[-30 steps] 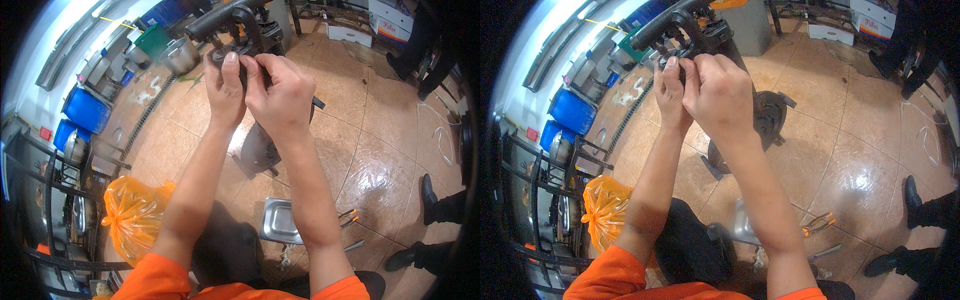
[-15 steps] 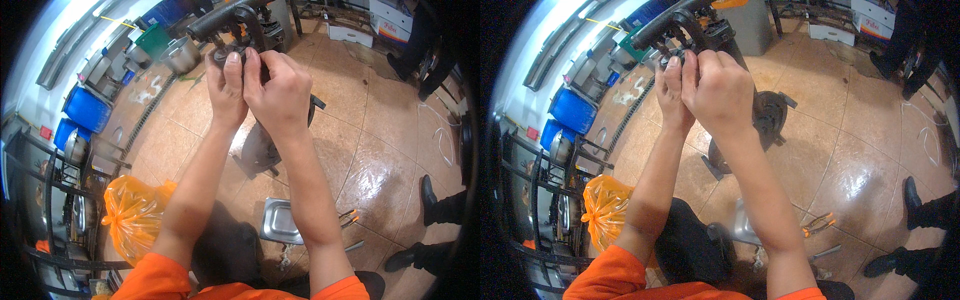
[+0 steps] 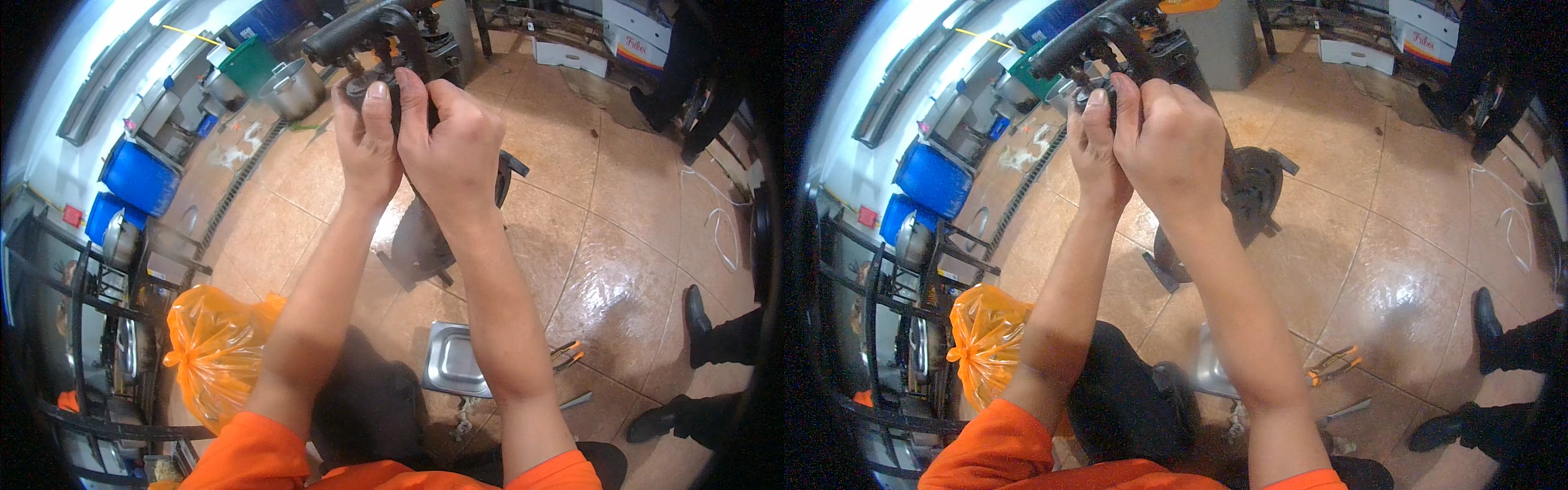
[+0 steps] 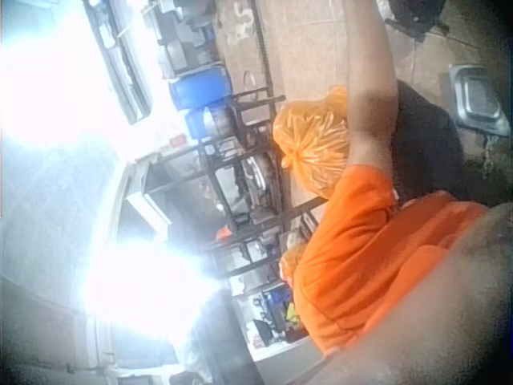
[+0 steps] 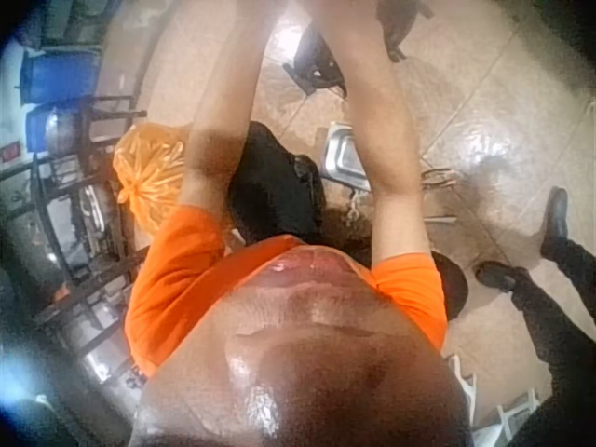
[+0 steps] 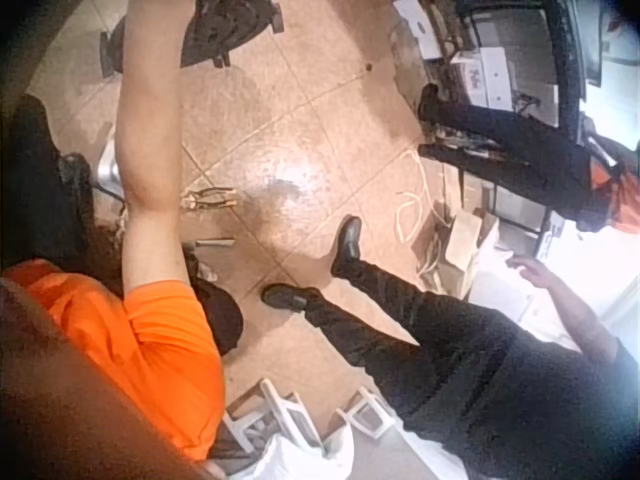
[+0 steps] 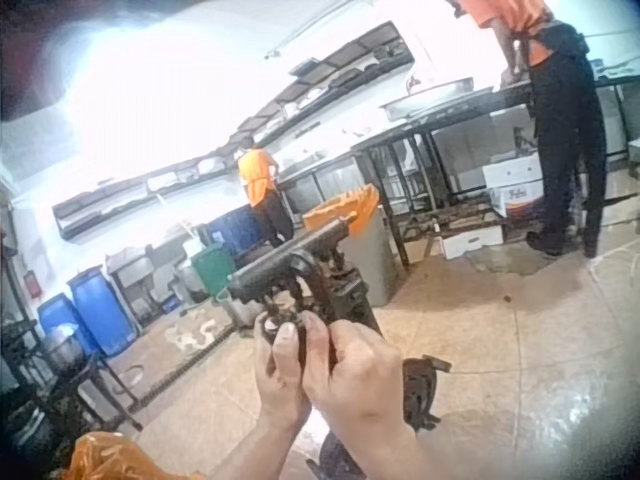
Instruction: The person assembles a mechanical part by attaching a smaller component to a larger cylindrical object. They use a cloth to wipe the part and then secure it with a bolt.
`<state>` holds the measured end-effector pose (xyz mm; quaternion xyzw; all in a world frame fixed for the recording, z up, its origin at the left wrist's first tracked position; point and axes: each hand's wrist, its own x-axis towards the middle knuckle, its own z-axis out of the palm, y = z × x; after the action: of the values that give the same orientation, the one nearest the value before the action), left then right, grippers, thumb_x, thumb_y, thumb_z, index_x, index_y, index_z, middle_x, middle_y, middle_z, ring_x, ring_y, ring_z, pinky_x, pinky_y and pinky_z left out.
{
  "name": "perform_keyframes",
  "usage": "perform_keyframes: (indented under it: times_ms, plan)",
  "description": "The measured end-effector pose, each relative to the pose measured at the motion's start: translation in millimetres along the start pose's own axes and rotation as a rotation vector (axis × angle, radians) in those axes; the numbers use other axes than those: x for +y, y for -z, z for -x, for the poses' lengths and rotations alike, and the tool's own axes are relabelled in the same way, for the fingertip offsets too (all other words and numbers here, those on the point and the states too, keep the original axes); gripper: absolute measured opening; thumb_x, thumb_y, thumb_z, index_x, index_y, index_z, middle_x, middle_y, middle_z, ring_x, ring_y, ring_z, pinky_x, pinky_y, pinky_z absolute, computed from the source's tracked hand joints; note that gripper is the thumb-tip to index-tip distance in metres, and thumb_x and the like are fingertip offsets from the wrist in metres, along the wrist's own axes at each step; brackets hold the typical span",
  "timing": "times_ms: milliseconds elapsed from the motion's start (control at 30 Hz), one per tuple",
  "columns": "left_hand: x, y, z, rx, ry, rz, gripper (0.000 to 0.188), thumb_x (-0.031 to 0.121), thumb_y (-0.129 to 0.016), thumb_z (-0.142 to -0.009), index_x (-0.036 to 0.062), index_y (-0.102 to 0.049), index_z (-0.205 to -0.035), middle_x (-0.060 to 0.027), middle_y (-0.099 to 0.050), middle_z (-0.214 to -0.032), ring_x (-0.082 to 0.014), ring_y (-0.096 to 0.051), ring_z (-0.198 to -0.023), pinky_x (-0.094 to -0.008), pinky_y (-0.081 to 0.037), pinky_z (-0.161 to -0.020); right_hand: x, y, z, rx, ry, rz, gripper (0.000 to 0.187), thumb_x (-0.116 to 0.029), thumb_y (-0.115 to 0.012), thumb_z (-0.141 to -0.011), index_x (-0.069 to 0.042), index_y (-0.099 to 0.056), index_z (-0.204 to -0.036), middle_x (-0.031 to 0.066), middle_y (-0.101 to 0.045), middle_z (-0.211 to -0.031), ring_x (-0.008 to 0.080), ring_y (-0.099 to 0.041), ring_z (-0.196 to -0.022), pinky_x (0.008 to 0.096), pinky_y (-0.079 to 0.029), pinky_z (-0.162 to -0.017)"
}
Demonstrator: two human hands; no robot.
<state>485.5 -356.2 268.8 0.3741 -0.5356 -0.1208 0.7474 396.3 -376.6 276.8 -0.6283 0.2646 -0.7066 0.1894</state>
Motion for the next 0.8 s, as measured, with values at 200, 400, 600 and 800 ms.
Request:
perform_keyframes:
  times_ms: [200,400,600,800]
  plan:
    - [2,-1,1,-0.019,0.059,0.103,0.039,0.027,-0.052,-0.102,-0.0019,-0.039,-0.124,-0.01,-0.056,-0.112,-0.0136,-0.054,-0.101,-0.0283,-0.047,-0.088,-3,0,1,0.092,-0.15,-0.293,0.017,-0.013,-0.071,-0.085,-0.001,-0.063,-0.077,0.0152,-0.064,-0.07,0.0316,-0.064,-0.062,0.0379,-0.05,-0.056]
    - [3,1,-1,-0.024,0.011,-0.011,0.033,0.022,-0.049,-0.102,-0.0017,-0.041,-0.123,-0.0094,-0.057,-0.111,-0.0129,-0.055,-0.098,-0.0266,-0.047,-0.087,9,-6,8,0.088,-0.07,-0.463,0.007,-0.001,-0.071,-0.079,0.0,-0.07,-0.086,0.013,-0.068,-0.076,0.0263,-0.068,-0.069,0.0319,-0.051,-0.059]
    - [6,-1,-1,-0.024,0.042,0.011,0.036,0.026,-0.05,-0.102,-0.0021,-0.041,-0.123,-0.0091,-0.058,-0.109,-0.0131,-0.055,-0.097,-0.0276,-0.047,-0.088,2,6,9,0.089,0.024,-0.306,0.013,0.0,-0.071,-0.076,0.001,-0.071,-0.088,0.015,-0.069,-0.082,0.0287,-0.068,-0.07,0.0334,-0.053,-0.063]
    - [0,-1,-4,0.021,-0.018,-0.037,0.025,0.028,-0.051,-0.101,0.0071,-0.051,-0.113,-0.0003,-0.058,-0.093,-0.0092,-0.056,-0.081,-0.0244,-0.049,-0.07,3,9,5,0.08,0.082,-0.147,0.013,0.001,-0.073,-0.077,0.002,-0.073,-0.09,0.0116,-0.071,-0.081,0.0169,-0.069,-0.068,0.0256,-0.053,-0.063]
